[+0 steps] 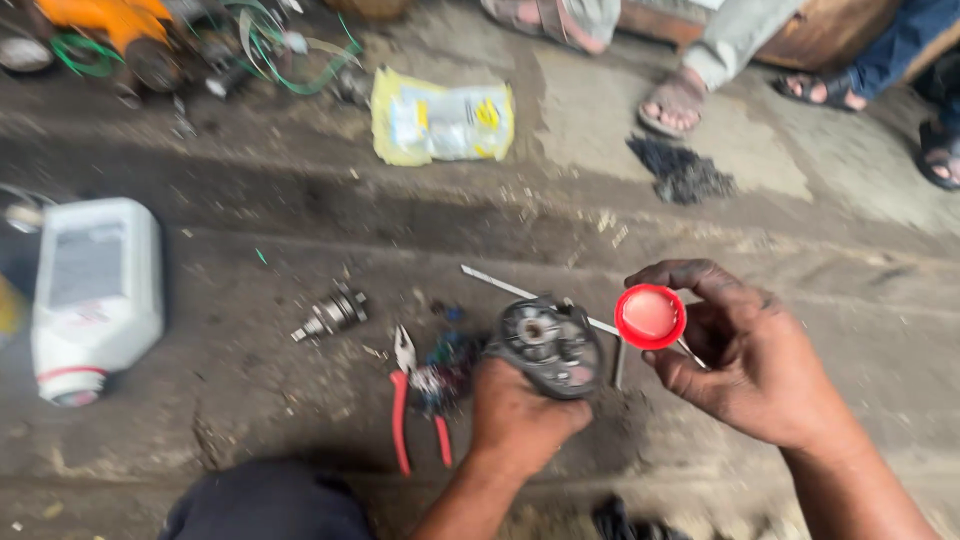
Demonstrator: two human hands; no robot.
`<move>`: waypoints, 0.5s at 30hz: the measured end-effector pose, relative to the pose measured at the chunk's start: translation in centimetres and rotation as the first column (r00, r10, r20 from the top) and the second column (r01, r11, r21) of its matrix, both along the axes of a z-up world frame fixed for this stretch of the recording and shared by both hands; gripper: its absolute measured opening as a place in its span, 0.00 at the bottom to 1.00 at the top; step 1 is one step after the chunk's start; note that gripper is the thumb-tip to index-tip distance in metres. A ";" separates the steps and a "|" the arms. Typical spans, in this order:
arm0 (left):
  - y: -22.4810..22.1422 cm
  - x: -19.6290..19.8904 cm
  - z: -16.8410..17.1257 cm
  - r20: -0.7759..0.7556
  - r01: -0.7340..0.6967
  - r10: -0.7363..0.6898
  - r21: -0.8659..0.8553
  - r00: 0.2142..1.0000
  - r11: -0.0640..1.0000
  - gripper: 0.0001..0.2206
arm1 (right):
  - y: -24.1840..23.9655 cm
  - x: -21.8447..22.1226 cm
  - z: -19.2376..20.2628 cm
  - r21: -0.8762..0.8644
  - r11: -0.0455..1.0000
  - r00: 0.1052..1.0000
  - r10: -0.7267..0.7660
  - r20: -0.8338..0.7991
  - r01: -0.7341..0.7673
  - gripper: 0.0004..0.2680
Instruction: The person sits on concrete steps in a motorcycle repair shop and wipes a starter motor housing with a rag. They use pliers on a gear assembly, pour fluid from a white plastic bottle into a black cylindrical component, and handle a red cap while working on the parts.
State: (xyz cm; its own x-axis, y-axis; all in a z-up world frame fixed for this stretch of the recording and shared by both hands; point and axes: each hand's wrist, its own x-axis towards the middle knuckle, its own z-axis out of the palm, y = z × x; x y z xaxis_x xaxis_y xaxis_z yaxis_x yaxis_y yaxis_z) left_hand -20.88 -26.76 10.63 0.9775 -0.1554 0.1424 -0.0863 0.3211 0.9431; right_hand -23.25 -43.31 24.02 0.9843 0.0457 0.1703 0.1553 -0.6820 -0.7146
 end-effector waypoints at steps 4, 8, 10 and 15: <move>-2.0 -1.5 0.5 0.082 0.040 -0.047 0.081 0.996 0.996 0.24 | -0.9 -1.8 0.1 -0.122 0.992 0.999 -0.023 0.033 0.027 0.20; -4.2 -1.5 -0.1 0.151 0.034 -0.062 0.182 0.987 0.983 0.17 | -1.8 -2.7 0.2 -0.264 0.960 0.995 -0.078 0.069 0.094 0.21; -4.8 -1.4 -0.2 0.155 0.002 -0.034 0.199 0.987 0.980 0.18 | -2.1 -2.9 0.1 -0.291 0.950 0.993 -0.094 0.072 0.110 0.21; -4.7 -1.0 -0.1 0.080 0.056 -0.087 0.330 0.993 0.942 0.29 | -1.8 -2.1 -0.7 -0.338 0.938 0.996 -0.056 0.068 0.076 0.23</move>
State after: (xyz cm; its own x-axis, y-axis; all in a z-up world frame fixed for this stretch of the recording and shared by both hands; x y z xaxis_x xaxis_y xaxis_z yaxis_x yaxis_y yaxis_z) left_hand -21.92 -31.49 10.52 0.9472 -0.2775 0.1605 -0.1654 0.0057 0.9862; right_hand -25.32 -45.12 23.33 0.9762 0.0463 0.2117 0.1356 -0.8926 -0.4300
